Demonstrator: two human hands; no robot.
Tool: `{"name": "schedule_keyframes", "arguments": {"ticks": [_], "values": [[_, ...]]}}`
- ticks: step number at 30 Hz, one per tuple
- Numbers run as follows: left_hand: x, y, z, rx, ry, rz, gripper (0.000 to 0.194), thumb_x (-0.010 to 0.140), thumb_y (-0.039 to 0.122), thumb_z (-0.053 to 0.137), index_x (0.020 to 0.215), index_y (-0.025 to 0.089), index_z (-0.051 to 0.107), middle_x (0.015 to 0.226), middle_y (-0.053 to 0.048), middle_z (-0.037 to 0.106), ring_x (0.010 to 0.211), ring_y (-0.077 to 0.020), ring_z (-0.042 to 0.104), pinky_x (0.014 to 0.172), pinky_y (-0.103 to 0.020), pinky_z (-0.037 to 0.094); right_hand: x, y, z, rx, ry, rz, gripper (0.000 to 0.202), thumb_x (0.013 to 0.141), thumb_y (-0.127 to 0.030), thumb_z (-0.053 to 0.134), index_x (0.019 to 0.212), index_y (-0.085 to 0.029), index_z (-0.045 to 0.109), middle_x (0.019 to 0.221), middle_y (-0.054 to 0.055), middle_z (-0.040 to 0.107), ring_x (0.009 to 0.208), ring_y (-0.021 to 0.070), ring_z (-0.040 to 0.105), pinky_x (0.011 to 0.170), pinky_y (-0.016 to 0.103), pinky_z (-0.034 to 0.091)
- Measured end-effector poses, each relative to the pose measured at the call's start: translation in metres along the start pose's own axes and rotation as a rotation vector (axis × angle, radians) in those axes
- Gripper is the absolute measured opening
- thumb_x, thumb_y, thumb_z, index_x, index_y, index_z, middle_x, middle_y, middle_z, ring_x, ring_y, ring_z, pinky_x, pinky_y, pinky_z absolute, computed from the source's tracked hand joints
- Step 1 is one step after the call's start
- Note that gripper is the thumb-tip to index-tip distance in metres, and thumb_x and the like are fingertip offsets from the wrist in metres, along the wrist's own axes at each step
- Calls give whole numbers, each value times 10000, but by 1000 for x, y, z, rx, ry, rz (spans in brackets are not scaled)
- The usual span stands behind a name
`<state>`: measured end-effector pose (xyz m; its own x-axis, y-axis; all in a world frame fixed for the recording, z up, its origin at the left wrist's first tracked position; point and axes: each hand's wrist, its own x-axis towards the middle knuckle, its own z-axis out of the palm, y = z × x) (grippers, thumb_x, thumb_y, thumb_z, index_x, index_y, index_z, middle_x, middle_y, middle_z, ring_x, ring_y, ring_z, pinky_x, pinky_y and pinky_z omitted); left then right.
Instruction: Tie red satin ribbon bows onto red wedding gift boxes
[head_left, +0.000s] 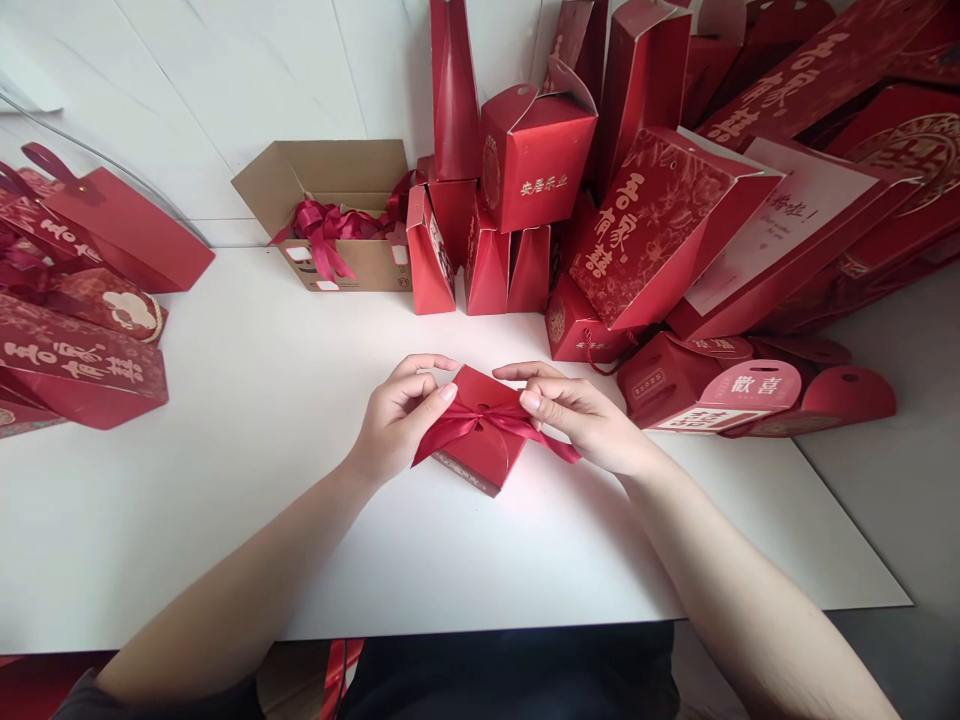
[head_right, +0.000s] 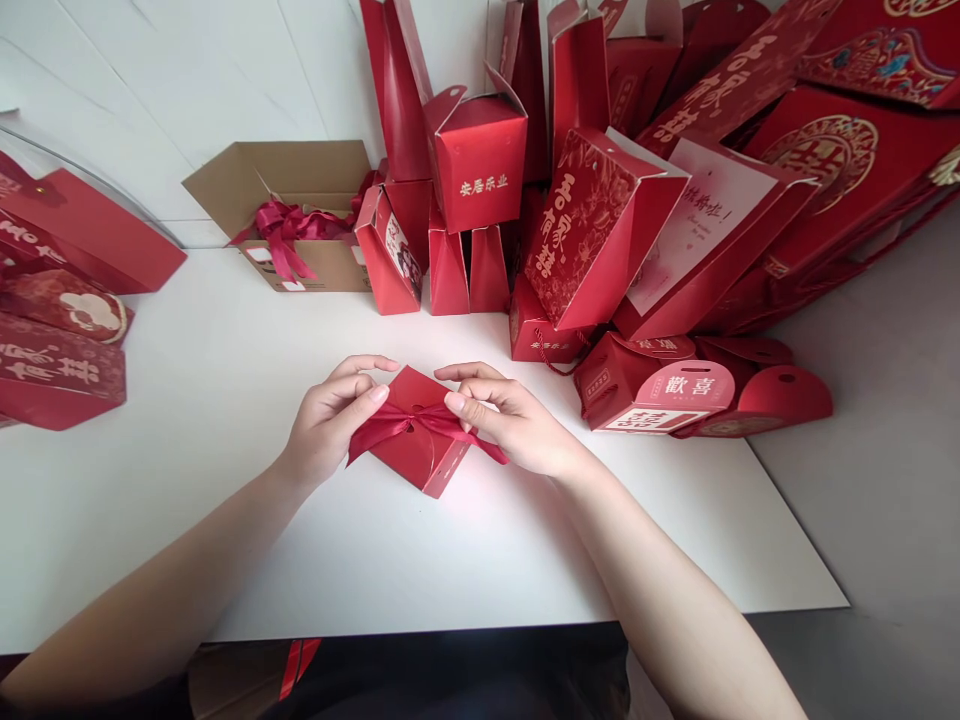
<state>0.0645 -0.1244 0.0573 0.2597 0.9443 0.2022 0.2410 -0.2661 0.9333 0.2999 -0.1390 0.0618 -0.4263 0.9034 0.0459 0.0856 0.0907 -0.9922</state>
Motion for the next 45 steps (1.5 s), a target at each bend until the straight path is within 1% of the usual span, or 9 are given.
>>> {"name": "schedule_keyframes", "arguments": {"ticks": [11, 17, 23, 28, 31, 36, 40, 43, 45], "values": [[-3, -1, 4, 92, 64, 96, 347, 920, 324, 554, 607, 201, 468, 1002, -73, 555, 1184, -233, 526, 989, -358, 449, 1, 4, -6, -84, 17, -12, 417, 914, -494, 570, 606, -214, 567, 864, 62, 582, 1313, 252, 444, 1014, 394, 393], [-2, -1, 4, 95, 78, 82, 373, 922, 315, 551, 590, 186, 440, 1108, -62, 532, 1039, -189, 554, 983, -341, 438, 1, 3, -9, -74, 4, -10, 401, 927, -467, 563, 618, -210, 571, 915, 57, 581, 1281, 239, 456, 1019, 388, 368], [-1, -1, 5, 120, 84, 88, 386, 920, 328, 555, 582, 185, 435, 1075, -65, 532, 1034, -192, 548, 965, -335, 433, 1, 4, -11, -72, 2, -4, 395, 922, -466, 569, 618, -213, 573, 937, 55, 575, 1268, 239, 453, 1041, 395, 345], [2, 2, 2, 108, 43, 31, 407, 924, 336, 547, 567, 186, 420, 1000, -60, 567, 992, -188, 566, 919, -329, 444, 1, 2, -12, -53, -20, -7, 413, 930, -469, 556, 611, -207, 583, 953, 63, 592, 1263, 235, 462, 1048, 386, 357], [3, 7, -2, 67, -16, 30, 411, 931, 352, 539, 565, 181, 463, 1029, -66, 589, 1018, -194, 576, 941, -339, 439, -1, 0, -11, -35, -22, -25, 430, 946, -468, 528, 624, -199, 621, 1092, 70, 617, 1253, 233, 486, 1080, 394, 345], [-1, 14, -3, 22, -124, -5, 322, 921, 372, 561, 665, 185, 619, 1156, -75, 609, 1113, -220, 577, 945, -341, 447, 0, 5, -8, -39, 134, -127, 399, 971, -467, 475, 757, -209, 691, 1232, 66, 594, 1275, 235, 480, 1090, 413, 345], [-2, 15, -3, 44, -86, -36, 355, 880, 371, 622, 599, 175, 528, 1083, -65, 622, 1047, -218, 594, 850, -326, 471, 0, 7, -4, -126, 385, -239, 266, 970, -433, 485, 894, -232, 641, 1199, 61, 610, 1185, 228, 544, 1020, 431, 407], [0, 14, -7, 19, -87, -95, 394, 906, 407, 576, 596, 169, 527, 1074, -71, 606, 1005, -209, 594, 766, -305, 479, -7, -1, 5, -401, 530, -468, 150, 954, -347, 531, 945, -225, 617, 1129, 76, 628, 1075, 219, 583, 954, 420, 443], [2, 13, -11, -8, -63, -113, 403, 912, 422, 563, 604, 162, 549, 1078, -74, 598, 921, -184, 597, 692, -289, 477, -12, -7, 13, -617, 440, -682, 166, 903, -340, 619, 1000, -206, 606, 1088, 89, 652, 1032, 227, 599, 914, 416, 467]]}}
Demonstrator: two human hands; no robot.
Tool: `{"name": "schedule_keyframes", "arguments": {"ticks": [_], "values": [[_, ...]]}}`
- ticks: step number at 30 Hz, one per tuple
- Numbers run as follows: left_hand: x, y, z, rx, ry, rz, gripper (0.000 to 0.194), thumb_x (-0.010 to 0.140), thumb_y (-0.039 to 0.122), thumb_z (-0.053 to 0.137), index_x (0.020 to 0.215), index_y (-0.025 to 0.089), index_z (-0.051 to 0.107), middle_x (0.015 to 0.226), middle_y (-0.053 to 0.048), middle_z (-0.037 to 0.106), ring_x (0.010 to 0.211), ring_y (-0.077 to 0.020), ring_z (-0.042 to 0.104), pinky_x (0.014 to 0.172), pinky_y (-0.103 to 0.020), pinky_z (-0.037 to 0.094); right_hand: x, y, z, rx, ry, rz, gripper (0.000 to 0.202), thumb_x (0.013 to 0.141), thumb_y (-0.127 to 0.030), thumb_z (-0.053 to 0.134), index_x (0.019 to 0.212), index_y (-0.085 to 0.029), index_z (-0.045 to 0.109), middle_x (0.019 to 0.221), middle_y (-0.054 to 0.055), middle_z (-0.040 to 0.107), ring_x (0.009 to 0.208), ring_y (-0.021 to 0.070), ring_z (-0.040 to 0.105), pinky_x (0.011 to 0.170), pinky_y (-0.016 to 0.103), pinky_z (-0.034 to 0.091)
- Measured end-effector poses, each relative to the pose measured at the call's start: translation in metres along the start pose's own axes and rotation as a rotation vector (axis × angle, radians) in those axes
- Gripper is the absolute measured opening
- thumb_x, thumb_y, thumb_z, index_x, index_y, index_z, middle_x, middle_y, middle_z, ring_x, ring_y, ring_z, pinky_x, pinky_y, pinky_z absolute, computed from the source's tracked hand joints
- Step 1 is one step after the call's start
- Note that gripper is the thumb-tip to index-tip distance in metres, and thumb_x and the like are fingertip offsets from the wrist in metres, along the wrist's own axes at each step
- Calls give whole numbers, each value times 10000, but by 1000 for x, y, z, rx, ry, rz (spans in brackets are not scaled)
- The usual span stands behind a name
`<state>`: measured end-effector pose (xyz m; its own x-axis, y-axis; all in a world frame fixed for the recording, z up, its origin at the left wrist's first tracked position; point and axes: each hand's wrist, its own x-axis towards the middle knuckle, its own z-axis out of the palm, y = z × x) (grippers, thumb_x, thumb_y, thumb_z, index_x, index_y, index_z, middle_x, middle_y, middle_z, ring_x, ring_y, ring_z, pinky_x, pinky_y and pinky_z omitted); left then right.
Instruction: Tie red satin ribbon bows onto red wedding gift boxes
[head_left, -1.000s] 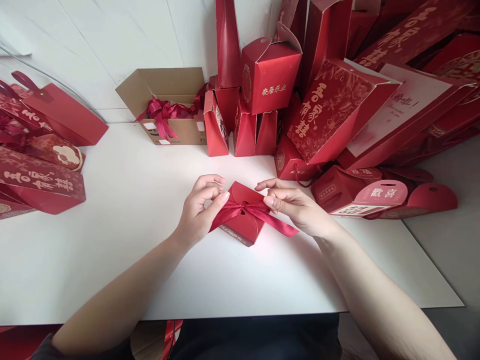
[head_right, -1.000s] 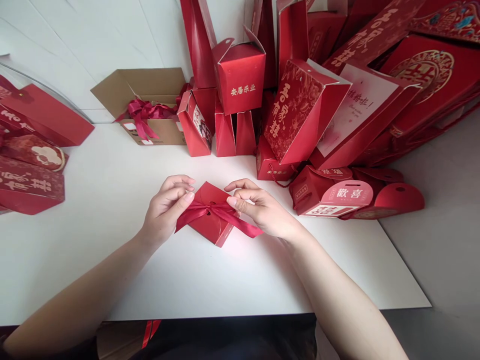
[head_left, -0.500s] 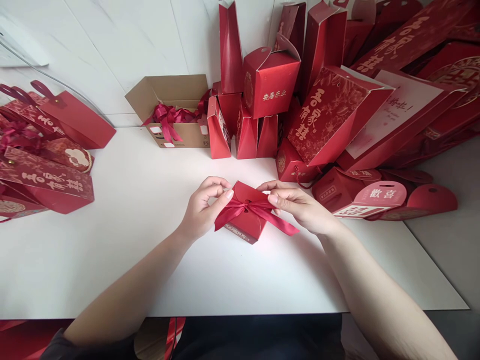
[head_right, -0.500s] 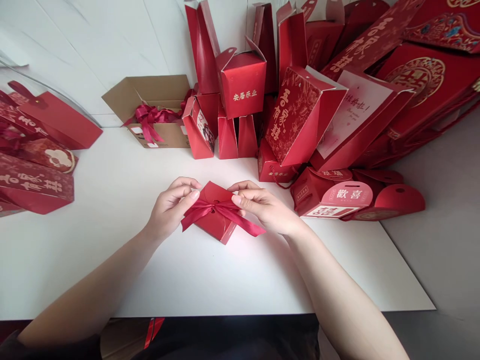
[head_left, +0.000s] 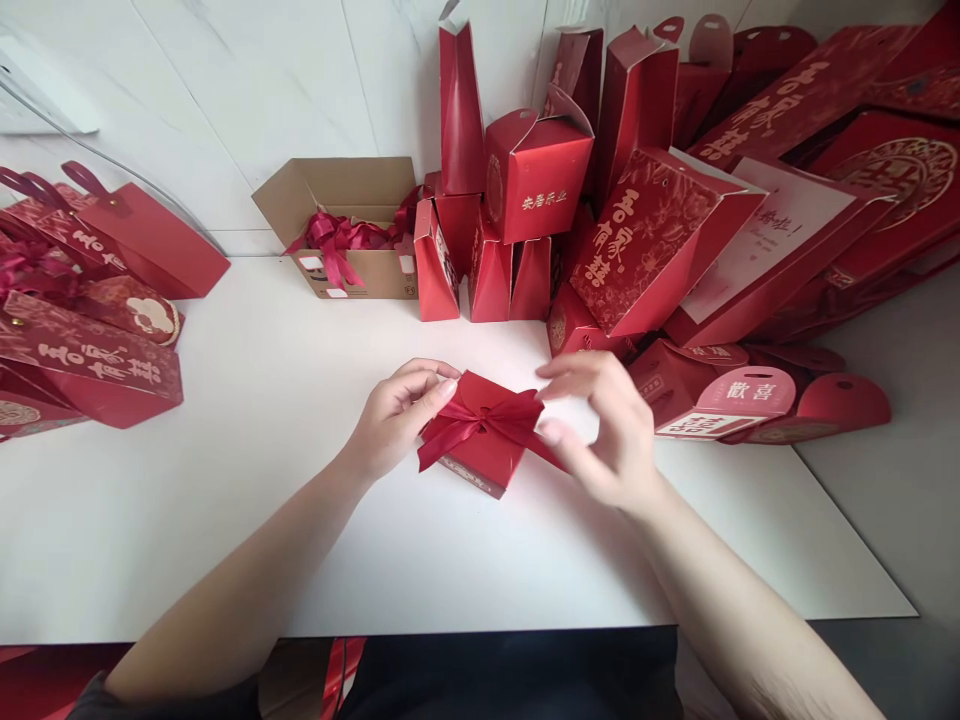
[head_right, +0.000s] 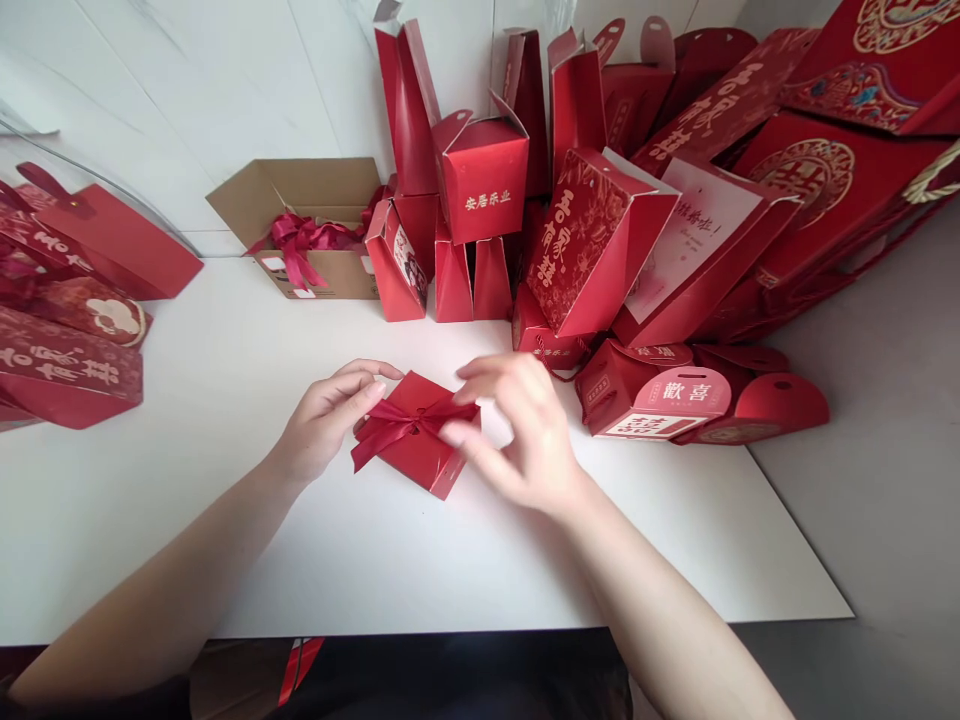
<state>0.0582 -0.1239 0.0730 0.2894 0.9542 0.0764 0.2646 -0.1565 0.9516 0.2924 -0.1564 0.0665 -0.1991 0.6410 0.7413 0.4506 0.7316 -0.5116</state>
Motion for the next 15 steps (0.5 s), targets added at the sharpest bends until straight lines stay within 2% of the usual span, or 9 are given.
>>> {"name": "schedule_keyframes", "arguments": {"ticks": [2, 3, 5, 7, 10, 13, 15], "values": [[1, -1, -3, -27, 38, -14, 399, 907, 427, 570, 616, 155, 564, 1106, -75, 592, 796, -147, 585, 602, -276, 462, -2, -9, 3, -98, -149, -247, 266, 858, -345, 689, 1047, -181, 599, 1070, 89, 687, 1021, 229, 613, 931, 419, 467], [2, -1, -4, -36, 56, -19, 403, 905, 429, 573, 612, 152, 564, 1110, -78, 591, 764, -140, 580, 554, -270, 448, -3, -12, 6, -144, -215, -319, 266, 861, -314, 692, 1066, -173, 597, 1065, 78, 703, 1015, 217, 621, 962, 418, 454], [2, -2, -5, -45, 85, -15, 419, 899, 429, 580, 581, 157, 545, 1034, -91, 601, 835, -180, 602, 487, -256, 424, -5, -14, 13, -221, -286, -348, 210, 895, -207, 649, 1095, -167, 597, 1044, 41, 726, 978, 174, 638, 1022, 404, 422], [2, -2, -5, -40, 97, 7, 425, 895, 415, 587, 552, 174, 519, 895, -100, 598, 1027, -251, 593, 477, -246, 430, -8, -12, 20, -280, -293, -319, 200, 911, -135, 605, 1104, -184, 608, 1037, 13, 734, 967, 153, 641, 1046, 398, 406], [1, -2, -4, -1, 85, 52, 413, 908, 383, 574, 550, 189, 502, 800, -91, 590, 1141, -269, 561, 578, -265, 488, -12, -8, 29, -327, -298, -332, 146, 919, -169, 597, 1047, -214, 653, 1214, 29, 694, 1121, 190, 607, 1085, 432, 376], [0, -1, -1, 56, 106, 107, 383, 907, 350, 578, 572, 185, 491, 952, -83, 630, 1126, -238, 577, 749, -305, 508, -13, -11, 36, -309, -387, -368, 205, 963, -177, 525, 1126, -208, 645, 1413, 24, 571, 1316, 200, 497, 1198, 493, 221], [0, -2, 0, 95, 151, 117, 343, 869, 334, 632, 596, 182, 488, 1068, -73, 627, 1085, -221, 595, 818, -325, 497, -13, -14, 37, -246, -444, -355, 295, 987, -163, 472, 1261, -185, 579, 1407, 19, 576, 1362, 177, 454, 1234, 506, 122]]}}
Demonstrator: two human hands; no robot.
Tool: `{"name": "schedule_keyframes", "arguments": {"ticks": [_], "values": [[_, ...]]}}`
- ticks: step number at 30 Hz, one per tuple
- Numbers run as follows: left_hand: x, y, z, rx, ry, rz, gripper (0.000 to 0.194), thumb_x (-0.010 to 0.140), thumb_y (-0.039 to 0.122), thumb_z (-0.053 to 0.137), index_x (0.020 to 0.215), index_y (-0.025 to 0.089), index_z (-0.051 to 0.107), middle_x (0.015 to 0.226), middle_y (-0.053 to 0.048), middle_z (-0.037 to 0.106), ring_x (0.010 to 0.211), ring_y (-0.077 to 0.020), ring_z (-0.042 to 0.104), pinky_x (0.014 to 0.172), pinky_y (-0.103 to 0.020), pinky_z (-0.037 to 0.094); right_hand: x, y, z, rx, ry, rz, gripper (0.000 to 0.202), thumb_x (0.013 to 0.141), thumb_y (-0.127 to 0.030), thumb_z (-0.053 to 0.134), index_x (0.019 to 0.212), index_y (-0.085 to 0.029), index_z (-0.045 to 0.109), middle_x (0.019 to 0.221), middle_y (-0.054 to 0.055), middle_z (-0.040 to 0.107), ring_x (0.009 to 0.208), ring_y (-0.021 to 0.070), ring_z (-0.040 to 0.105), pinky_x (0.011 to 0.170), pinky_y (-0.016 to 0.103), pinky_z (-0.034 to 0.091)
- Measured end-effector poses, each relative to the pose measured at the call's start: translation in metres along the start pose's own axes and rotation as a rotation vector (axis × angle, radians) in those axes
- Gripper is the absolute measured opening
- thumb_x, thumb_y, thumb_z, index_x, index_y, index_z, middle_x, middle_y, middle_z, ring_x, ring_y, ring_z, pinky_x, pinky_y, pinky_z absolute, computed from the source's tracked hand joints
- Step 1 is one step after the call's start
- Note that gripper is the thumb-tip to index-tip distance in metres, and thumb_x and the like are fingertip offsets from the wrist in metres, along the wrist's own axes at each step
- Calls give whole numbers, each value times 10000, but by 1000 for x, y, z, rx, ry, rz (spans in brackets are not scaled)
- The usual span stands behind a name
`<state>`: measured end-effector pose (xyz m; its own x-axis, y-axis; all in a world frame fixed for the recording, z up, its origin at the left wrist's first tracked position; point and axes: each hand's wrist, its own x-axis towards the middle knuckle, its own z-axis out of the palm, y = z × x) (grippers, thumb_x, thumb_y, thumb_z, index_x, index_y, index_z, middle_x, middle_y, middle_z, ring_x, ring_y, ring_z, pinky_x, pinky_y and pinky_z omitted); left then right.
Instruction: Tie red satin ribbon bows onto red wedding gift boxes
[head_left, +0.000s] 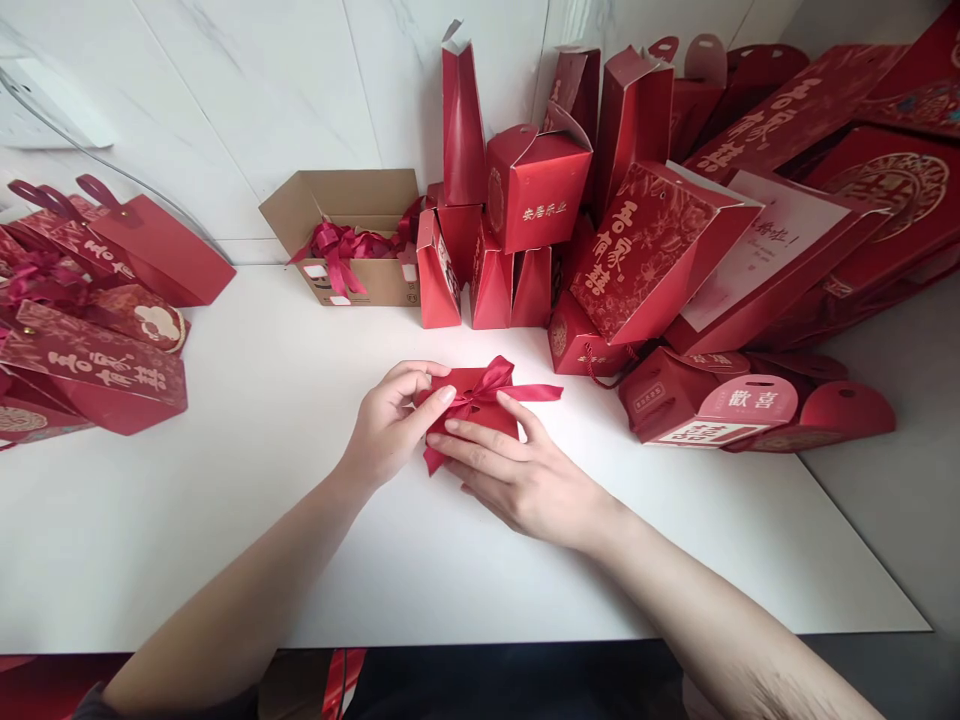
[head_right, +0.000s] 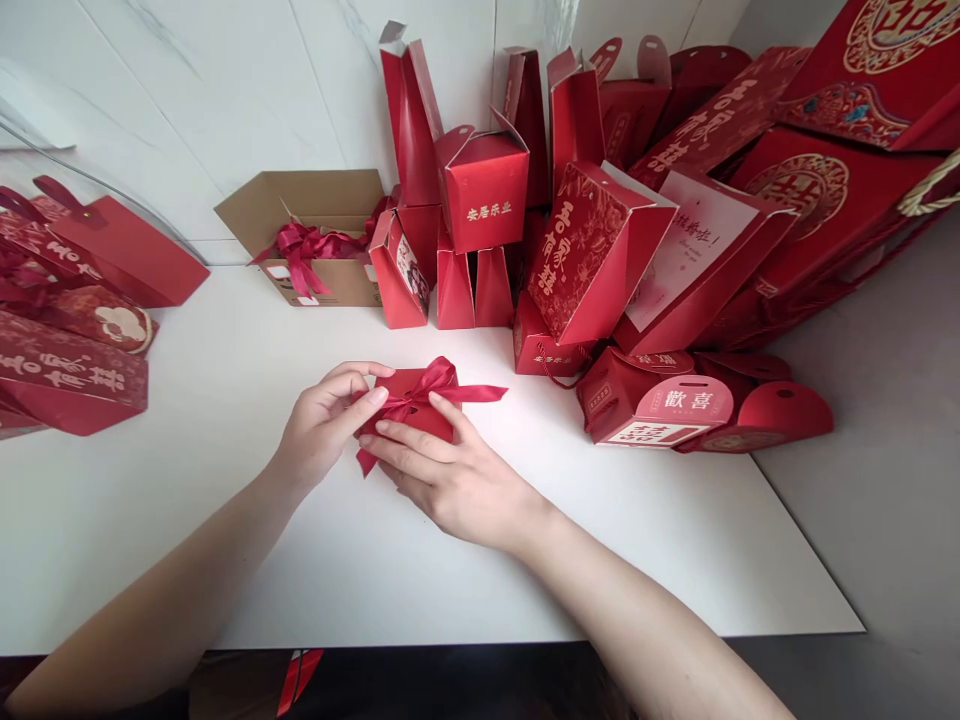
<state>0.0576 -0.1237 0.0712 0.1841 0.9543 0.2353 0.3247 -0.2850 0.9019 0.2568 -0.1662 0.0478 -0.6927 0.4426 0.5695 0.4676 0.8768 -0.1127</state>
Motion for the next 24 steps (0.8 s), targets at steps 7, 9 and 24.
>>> {"name": "schedule_keyframes", "arguments": {"ticks": [7, 9, 24], "values": [[3, -4, -2, 93, 77, -21, 422, 744, 281, 743, 570, 190, 370, 1044, -59, 626, 1027, -217, 616, 903, -352, 468, -1, 6, -19, 331, -2, 106, 230, 949, -177, 544, 1154, -182, 647, 1206, 18, 699, 1282, 159, 518, 1188, 401, 276], [4, -4, -3, 96, 57, -36, 416, 733, 272, 744, 568, 188, 372, 1045, -54, 621, 996, -209, 619, 889, -347, 467, -2, 12, -26, 412, 10, 137, 151, 936, -171, 565, 1033, -195, 678, 1090, 9, 726, 1214, 155, 562, 1179, 404, 274], [4, -5, -8, -30, -36, -92, 419, 796, 343, 692, 583, 178, 372, 985, -48, 573, 827, -159, 580, 743, -300, 490, -16, 39, -38, 597, 165, 818, 270, 931, -408, 574, 1147, -245, 572, 1112, 61, 665, 1035, 211, 620, 885, 371, 482]]}}
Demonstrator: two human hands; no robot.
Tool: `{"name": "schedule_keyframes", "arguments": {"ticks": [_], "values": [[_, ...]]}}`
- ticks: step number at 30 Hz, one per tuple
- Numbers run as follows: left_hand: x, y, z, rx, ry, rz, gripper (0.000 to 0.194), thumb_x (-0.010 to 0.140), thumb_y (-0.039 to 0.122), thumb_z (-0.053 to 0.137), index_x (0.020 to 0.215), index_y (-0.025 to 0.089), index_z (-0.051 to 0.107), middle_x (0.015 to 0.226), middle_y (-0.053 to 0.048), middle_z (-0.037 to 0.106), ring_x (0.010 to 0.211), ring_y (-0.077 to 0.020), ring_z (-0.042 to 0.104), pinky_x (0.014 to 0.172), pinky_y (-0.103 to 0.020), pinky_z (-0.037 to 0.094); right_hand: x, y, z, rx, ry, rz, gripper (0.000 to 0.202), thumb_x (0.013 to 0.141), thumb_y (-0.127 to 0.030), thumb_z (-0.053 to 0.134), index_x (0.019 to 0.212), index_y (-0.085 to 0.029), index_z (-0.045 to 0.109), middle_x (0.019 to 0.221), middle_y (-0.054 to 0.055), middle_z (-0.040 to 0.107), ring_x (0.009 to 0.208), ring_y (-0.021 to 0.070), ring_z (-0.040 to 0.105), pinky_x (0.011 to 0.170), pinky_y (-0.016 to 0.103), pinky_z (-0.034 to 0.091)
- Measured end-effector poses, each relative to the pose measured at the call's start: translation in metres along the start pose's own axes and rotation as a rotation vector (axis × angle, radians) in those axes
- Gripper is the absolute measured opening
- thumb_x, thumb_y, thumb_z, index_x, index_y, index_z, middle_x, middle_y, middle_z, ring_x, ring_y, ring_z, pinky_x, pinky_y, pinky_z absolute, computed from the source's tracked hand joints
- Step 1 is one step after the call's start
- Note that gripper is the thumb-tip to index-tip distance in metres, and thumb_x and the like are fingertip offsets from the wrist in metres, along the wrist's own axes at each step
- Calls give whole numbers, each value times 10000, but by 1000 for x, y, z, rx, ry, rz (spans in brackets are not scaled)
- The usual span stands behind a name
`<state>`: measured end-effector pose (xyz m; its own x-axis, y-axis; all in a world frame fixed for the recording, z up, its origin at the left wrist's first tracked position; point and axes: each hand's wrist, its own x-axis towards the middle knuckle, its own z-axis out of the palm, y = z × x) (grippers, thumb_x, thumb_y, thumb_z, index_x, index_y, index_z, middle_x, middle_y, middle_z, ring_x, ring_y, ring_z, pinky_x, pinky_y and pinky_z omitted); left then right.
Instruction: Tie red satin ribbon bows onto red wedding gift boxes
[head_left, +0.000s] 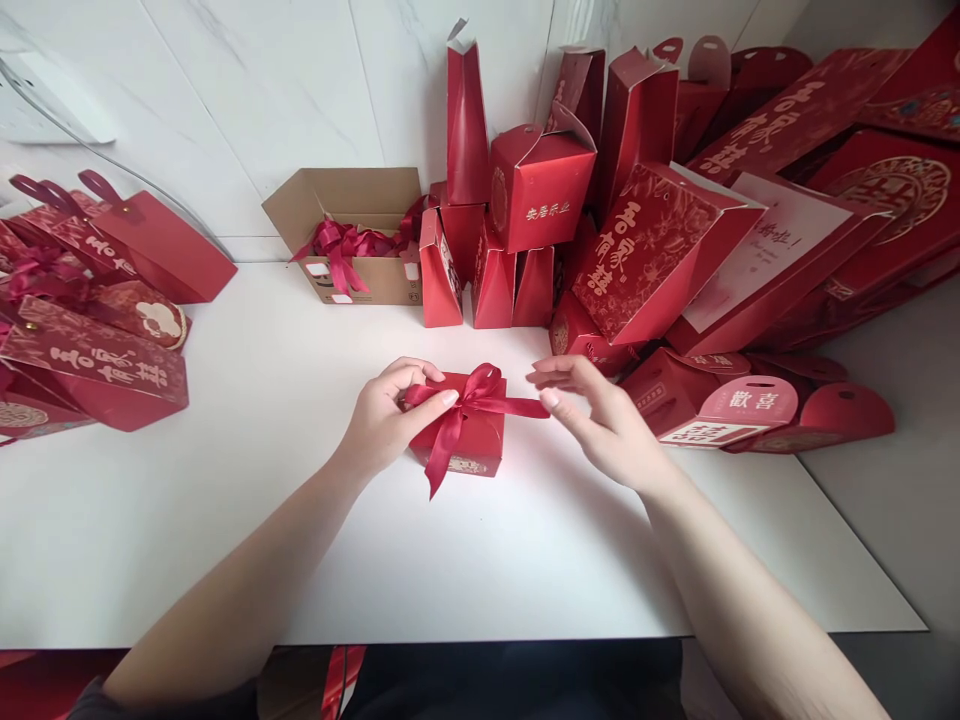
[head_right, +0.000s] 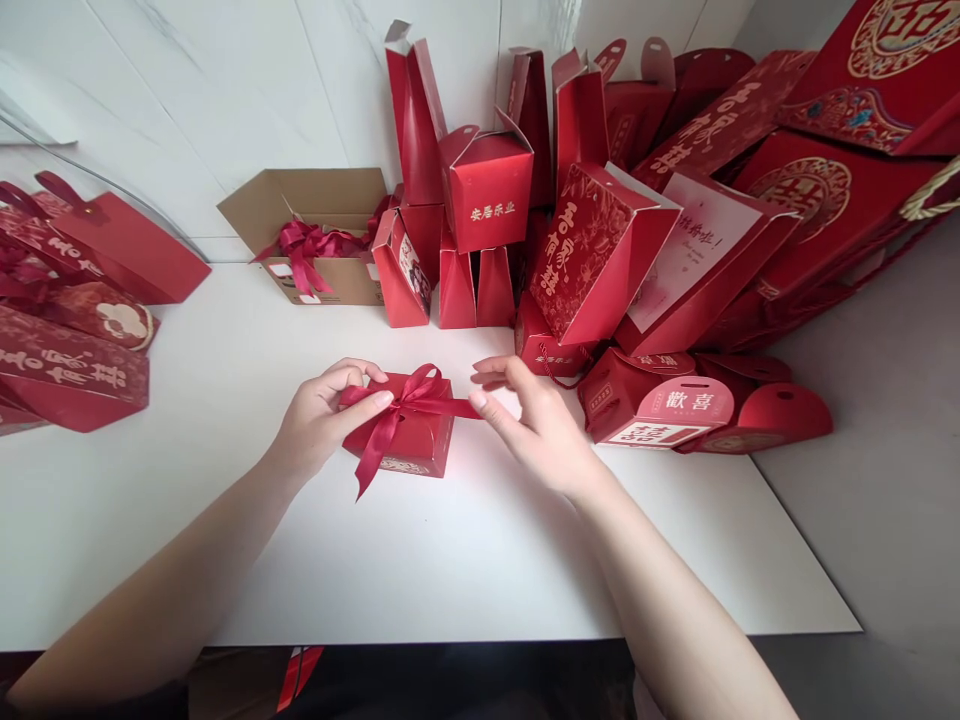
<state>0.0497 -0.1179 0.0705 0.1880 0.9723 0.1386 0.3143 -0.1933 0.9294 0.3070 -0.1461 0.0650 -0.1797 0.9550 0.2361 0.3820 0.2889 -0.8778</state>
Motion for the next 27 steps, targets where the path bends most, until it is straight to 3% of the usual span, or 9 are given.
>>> {"name": "schedule_keyframes", "arguments": {"ticks": [3, 6, 8, 11, 13, 16, 19, 21, 27], "values": [[-1, -1, 2, 62, 35, 31, 432, 746, 326, 743, 580, 181, 372, 976, -48, 581, 886, -182, 600, 796, -318, 488, 0, 1, 6, 94, -155, 66, 338, 918, -423, 588, 1187, -229, 519, 863, 25, 688, 793, 184, 651, 775, 358, 508], [-1, -2, 2, 100, 36, 43, 431, 729, 314, 757, 578, 183, 375, 977, -46, 587, 892, -185, 604, 803, -322, 481, -2, -2, 5, 323, -310, 146, 238, 903, -400, 616, 1003, -202, 526, 715, -6, 670, 581, 142, 631, 622, 299, 500], [-1, -2, 2, 113, 19, 56, 427, 726, 301, 757, 573, 183, 376, 977, -45, 588, 903, -186, 599, 804, -317, 478, -3, -5, 0, 395, -497, 236, 209, 892, -368, 634, 900, -199, 512, 743, 9, 699, 583, 148, 671, 595, 279, 498], [0, -1, -1, 113, -24, 74, 430, 734, 283, 747, 566, 182, 364, 970, -42, 580, 884, -176, 583, 790, -308, 475, -5, -7, -15, 295, -784, 327, 159, 907, -340, 604, 869, -197, 544, 798, 31, 729, 665, 173, 716, 619, 283, 520], [1, 0, -2, 101, -68, 81, 430, 746, 275, 739, 566, 180, 360, 924, -30, 558, 815, -154, 563, 753, -299, 468, -5, -5, -27, 200, -883, 348, 192, 930, -378, 560, 884, -192, 583, 739, 27, 721, 608, 165, 697, 587, 282, 520], [-1, 3, -2, 76, -165, 109, 398, 739, 269, 755, 578, 182, 402, 837, -11, 504, 763, -143, 532, 712, -289, 455, -2, -1, -36, 148, -777, 318, 302, 949, -459, 514, 955, -178, 623, 681, 28, 700, 582, 163, 674, 595, 292, 528], [-4, 5, 1, 32, -274, 115, 331, 745, 290, 757, 620, 187, 469, 853, -21, 500, 776, -154, 527, 694, -292, 456, 3, 3, -27, 182, -399, 157, 324, 947, -479, 519, 1003, -185, 643, 961, 75, 724, 924, 202, 686, 875, 355, 524], [-6, 5, 3, -6, -310, 104, 304, 786, 322, 719, 643, 188, 487, 892, -37, 511, 790, -161, 526, 696, -302, 461, 5, 4, -15, 211, -252, 92, 313, 951, -479, 512, 1012, -209, 659, 1185, 77, 672, 1130, 221, 615, 1006, 382, 460], [-5, -1, 6, -45, -228, 104, 291, 882, 376, 591, 670, 195, 508, 1022, -79, 537, 997, -222, 551, 795, -343, 477, 4, 4, 5, 378, -286, 123, 308, 936, -447, 553, 776, -194, 623, 1336, 66, 592, 1246, 247, 551, 1047, 416, 429]]}}
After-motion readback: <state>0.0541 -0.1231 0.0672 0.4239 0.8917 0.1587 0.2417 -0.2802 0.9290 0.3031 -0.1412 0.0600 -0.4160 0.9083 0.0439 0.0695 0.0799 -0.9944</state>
